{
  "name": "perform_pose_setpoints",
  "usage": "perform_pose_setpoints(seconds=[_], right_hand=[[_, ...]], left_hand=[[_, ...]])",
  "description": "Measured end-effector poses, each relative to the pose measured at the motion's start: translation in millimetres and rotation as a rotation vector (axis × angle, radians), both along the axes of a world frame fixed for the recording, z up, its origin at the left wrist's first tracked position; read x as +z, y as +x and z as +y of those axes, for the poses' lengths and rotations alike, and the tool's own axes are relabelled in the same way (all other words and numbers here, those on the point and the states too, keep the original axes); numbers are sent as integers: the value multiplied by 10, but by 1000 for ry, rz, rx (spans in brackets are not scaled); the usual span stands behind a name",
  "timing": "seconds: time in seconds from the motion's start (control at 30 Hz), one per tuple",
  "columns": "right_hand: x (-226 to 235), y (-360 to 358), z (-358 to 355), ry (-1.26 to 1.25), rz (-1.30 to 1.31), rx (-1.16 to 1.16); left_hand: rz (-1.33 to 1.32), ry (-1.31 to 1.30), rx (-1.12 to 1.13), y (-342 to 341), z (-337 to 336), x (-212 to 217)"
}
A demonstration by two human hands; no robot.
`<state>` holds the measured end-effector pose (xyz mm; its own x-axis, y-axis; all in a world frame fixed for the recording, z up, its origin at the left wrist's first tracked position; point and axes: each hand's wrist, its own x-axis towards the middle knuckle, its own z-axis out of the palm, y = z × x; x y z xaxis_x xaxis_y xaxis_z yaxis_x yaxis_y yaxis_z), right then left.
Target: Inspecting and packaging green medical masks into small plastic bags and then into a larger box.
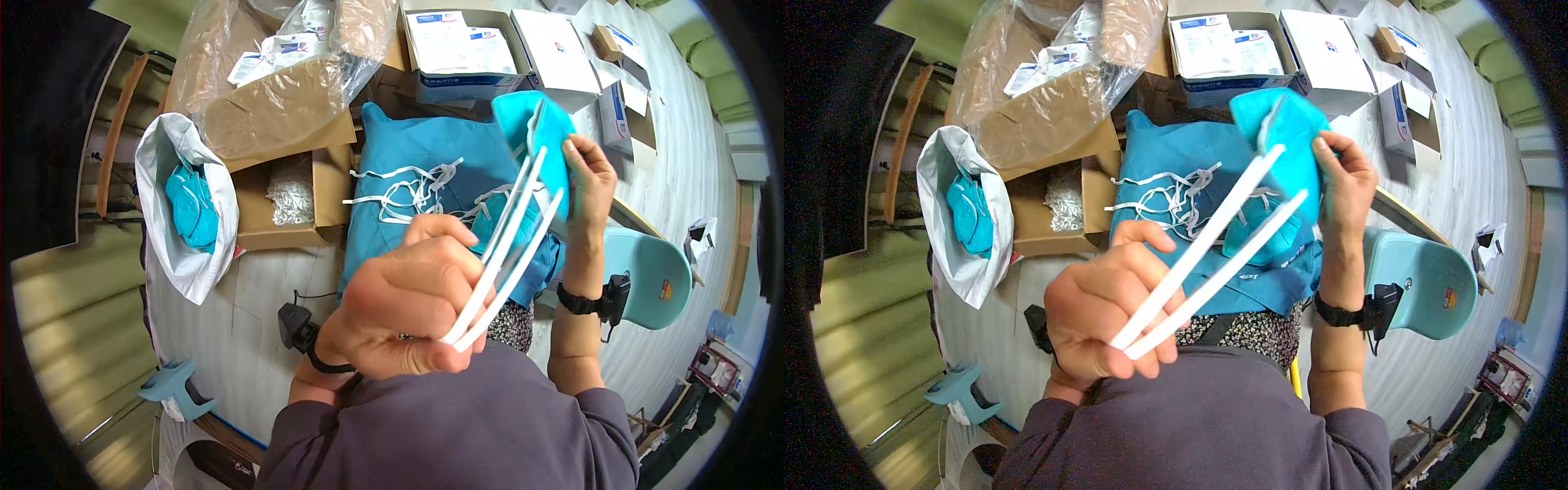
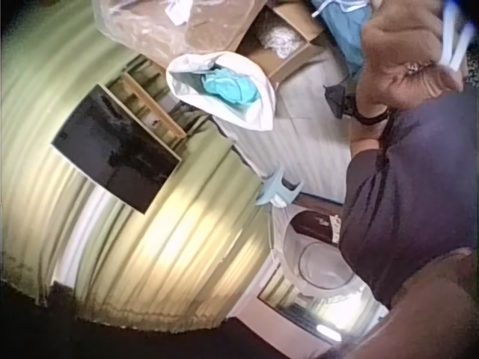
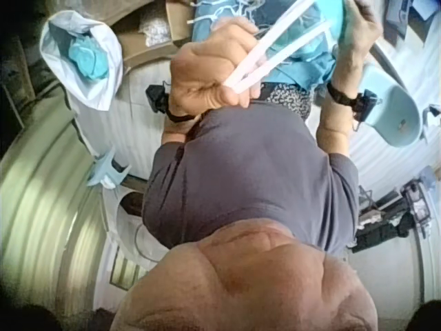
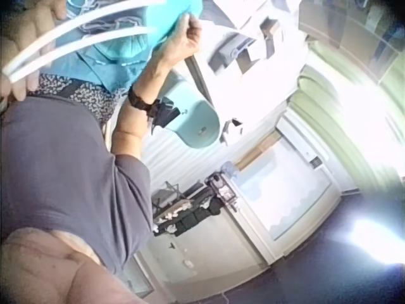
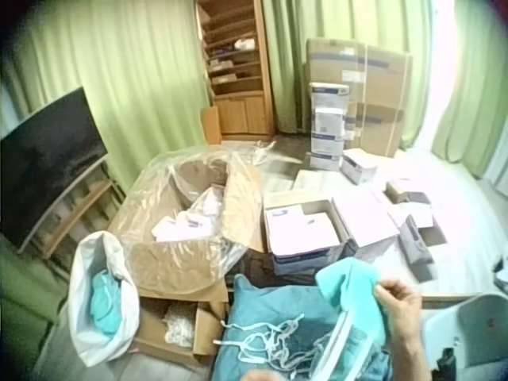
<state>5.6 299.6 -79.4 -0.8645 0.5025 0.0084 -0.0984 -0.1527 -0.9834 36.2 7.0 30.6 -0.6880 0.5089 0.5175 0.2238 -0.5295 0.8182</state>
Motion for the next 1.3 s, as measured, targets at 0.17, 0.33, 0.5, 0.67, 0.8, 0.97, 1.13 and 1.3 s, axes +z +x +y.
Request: perform_pose_setpoints(seconds=[0.17, 0.33, 0.5, 0.67, 0.8, 0.97, 1.13, 1.3], right_hand=[[112, 33, -50, -9, -24, 21], [302, 151, 132, 135, 68, 9], [633, 185, -102, 189, 146, 9], [760, 182, -270, 184, 169, 71], [721, 134, -306, 189, 163, 123], [734, 94, -328, 212, 138, 156], [718, 63, -351, 186, 128, 150], [712, 14, -399, 203, 128, 138]], left_hand=[[-420, 186, 107, 6, 70, -81], [-497, -228, 335, -107, 106, -17], [-655, -90, 273, -347, 369, -448], [-617, -58, 233, -494, 632, -788], [-518, -152, 290, -450, 684, -775], [-557, -167, 206, -459, 683, -807], [-611, -106, 150, -484, 732, -763], [-456, -286, 152, -497, 754, -943]])
